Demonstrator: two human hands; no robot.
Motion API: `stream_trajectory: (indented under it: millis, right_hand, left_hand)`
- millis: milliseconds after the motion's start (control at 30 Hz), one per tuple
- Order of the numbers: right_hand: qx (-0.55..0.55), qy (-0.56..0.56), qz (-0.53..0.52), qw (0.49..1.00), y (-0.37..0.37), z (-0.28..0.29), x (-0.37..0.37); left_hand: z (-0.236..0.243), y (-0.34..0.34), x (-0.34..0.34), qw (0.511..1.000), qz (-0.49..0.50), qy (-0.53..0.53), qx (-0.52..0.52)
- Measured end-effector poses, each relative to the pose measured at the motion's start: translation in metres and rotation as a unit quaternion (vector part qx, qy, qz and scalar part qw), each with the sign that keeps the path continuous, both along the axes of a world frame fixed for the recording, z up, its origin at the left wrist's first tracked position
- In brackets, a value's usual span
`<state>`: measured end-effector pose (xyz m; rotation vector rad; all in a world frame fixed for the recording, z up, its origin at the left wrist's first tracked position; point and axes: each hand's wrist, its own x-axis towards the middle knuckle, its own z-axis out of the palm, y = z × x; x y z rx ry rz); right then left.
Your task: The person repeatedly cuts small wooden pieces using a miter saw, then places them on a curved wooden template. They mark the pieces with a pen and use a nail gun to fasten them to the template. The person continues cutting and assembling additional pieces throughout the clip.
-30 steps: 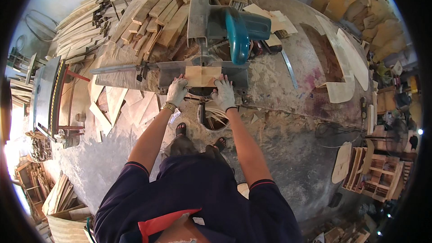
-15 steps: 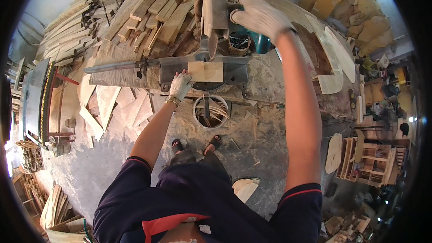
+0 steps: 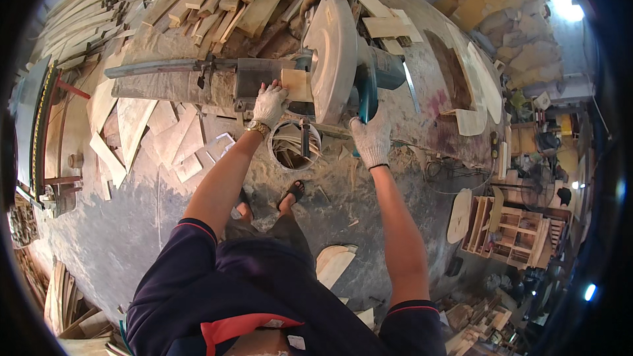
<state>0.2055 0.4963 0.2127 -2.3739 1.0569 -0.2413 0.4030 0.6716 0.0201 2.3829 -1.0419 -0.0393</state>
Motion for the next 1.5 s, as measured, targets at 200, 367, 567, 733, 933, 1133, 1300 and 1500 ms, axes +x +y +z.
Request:
stream_trajectory:
  millis: [200,367,567,733,933,1133,1300,1500]
  right_hand:
    - [-0.061,0.011,-0.011,0.998,0.003,-0.024,-0.009]
    - [-0.019,-0.006,-0.013,1.000,0.008,-0.026,-0.011]
    - [-0.001,-0.026,-0.017,1.000,0.006,-0.030,-0.011]
    - [0.005,-0.009,-0.019,1.000,0.005,-0.029,-0.009]
    - [-0.008,-0.044,-0.010,0.999,0.005,-0.038,-0.017]
    - [-0.045,-0.056,-0.016,0.997,0.011,-0.046,-0.019]
    - [-0.048,-0.054,-0.006,0.997,0.021,-0.035,-0.018]
    - [-0.056,-0.122,0.010,0.991,0.026,-0.035,-0.014]
  left_hand:
    - [0.002,-0.001,0.000,1.000,0.000,0.009,-0.021]
    - [-0.001,-0.001,0.001,1.000,0.000,0.018,-0.017]
    - [0.003,-0.003,0.000,1.000,-0.002,0.016,-0.020]
    - [0.001,-0.004,-0.001,0.999,0.000,0.009,-0.031]
    - [-0.001,-0.004,-0.001,0.999,0.000,-0.014,-0.041]
    - [0.003,-0.003,0.000,1.000,-0.005,-0.001,-0.012]
    - [0.004,-0.003,-0.001,1.000,-0.005,-0.005,-0.003]
    - [0.001,-0.003,-0.001,1.000,-0.006,-0.019,-0.012]
